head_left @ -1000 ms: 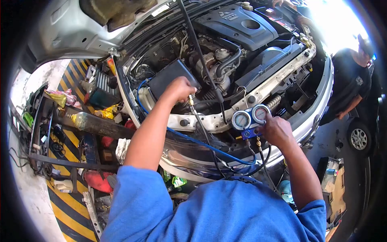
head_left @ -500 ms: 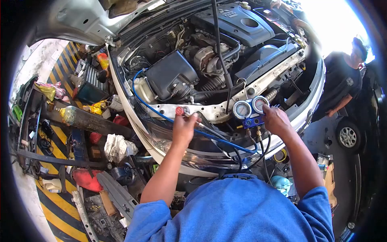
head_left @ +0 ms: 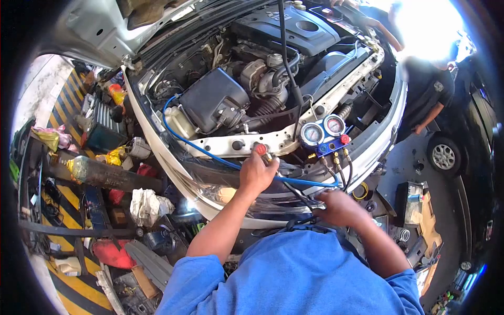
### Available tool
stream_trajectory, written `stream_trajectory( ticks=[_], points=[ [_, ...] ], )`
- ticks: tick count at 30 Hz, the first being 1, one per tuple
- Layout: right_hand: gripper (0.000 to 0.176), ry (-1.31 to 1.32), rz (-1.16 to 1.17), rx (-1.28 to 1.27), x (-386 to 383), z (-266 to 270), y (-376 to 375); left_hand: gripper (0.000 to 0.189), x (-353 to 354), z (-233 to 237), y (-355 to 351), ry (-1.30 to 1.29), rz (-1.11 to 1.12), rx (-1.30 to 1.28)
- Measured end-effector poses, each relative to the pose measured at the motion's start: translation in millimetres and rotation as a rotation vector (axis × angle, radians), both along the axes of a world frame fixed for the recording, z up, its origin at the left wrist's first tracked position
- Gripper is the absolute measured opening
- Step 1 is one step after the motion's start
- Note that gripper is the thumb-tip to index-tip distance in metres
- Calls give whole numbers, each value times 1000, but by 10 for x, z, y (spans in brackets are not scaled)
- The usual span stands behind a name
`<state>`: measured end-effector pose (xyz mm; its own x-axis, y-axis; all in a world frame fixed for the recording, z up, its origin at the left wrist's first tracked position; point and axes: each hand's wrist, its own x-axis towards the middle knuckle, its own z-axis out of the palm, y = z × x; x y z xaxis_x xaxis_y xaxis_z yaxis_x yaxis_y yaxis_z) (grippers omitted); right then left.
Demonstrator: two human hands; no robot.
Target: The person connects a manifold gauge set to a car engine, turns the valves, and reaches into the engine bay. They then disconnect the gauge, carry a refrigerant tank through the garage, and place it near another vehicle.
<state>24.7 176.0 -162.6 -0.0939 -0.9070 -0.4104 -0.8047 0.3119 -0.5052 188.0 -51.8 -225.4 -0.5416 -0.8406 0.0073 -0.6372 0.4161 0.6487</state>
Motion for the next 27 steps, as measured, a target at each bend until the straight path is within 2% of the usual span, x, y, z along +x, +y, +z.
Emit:
stream_trajectory(
  ticks=[1, 2, 4, 5, 7, 8, 9, 10, 12, 13, 14, 15, 18, 19, 20, 21, 22, 23, 24, 25, 26, 27],
  points=[
    [62, 80, -95, -80, 178, -131, -9, 50, -9, 97, 27, -11, -35, 19],
    [61, 20, -133, -82, 258, -192, -81, 50, -10, 157, 48, 18, -72, 21],
    [53, -90, -234, -316, 405, -576, -196, 51, -31, 247, 51, 78, -143, 15],
    [49, -144, -208, -322, 454, -632, -274, 41, -47, 263, 69, 64, -144, -28],
    [42, -242, -158, -336, 524, -693, -449, 38, -40, 351, 105, 7, -172, -21],
    [31, -214, -175, -417, 596, -865, -496, 37, -78, 401, 110, -9, -189, -24],
    [29, -210, -146, -423, 640, -914, -510, 34, -97, 424, 94, -53, -190, 38],
    [27, -195, -120, -436, 635, -914, -545, 43, -75, 289, 37, -26, -262, -16],
    [23, -248, -243, -456, 684, -761, -527, 59, -46, 561, 48, 22, -267, -32],
    [23, -277, -221, -436, 650, -598, -487, 67, -50, 733, 48, 34, -266, -1],
    [20, -292, -220, -312, 603, -406, -401, 76, -53, 837, 34, 40, -263, 36],
    [19, -308, -237, -290, 553, -287, -311, 77, -72, 763, -30, 55, -277, -54],
    [20, -359, -267, -187, 351, -40, 68, 74, -204, 1034, -98, 123, -242, 5],
    [20, -424, -320, -132, 297, 95, 193, 69, -231, 1135, -120, 141, -258, 41],
    [21, -483, -367, -73, 222, 245, 338, 67, -293, 938, -184, 240, -267, -94],
    [24, -553, -468, -79, 145, 324, 544, 62, -325, 1003, -208, 254, -274, -14],
    [27, -634, -620, -122, -34, 168, 872, 59, -366, 966, -239, 280, -291, -27],
    [29, -710, -790, -234, -118, 346, 1060, 58, -396, 950, -259, 239, -292, -38],
    [25, -748, -798, -488, -285, 385, 1306, 56, -437, 819, -279, 245, -293, -121],
    [29, -582, -871, -685, -536, 313, 1709, 56, -447, 790, -273, 251, -309, -118],
    [29, -482, -1028, -676, -702, 622, 1849, 56, -439, 764, -277, 255, -331, -114],
    [33, -540, -961, -884, -886, 788, 2011, 56, -408, 779, -267, 241, -371, -80]
  ],
)
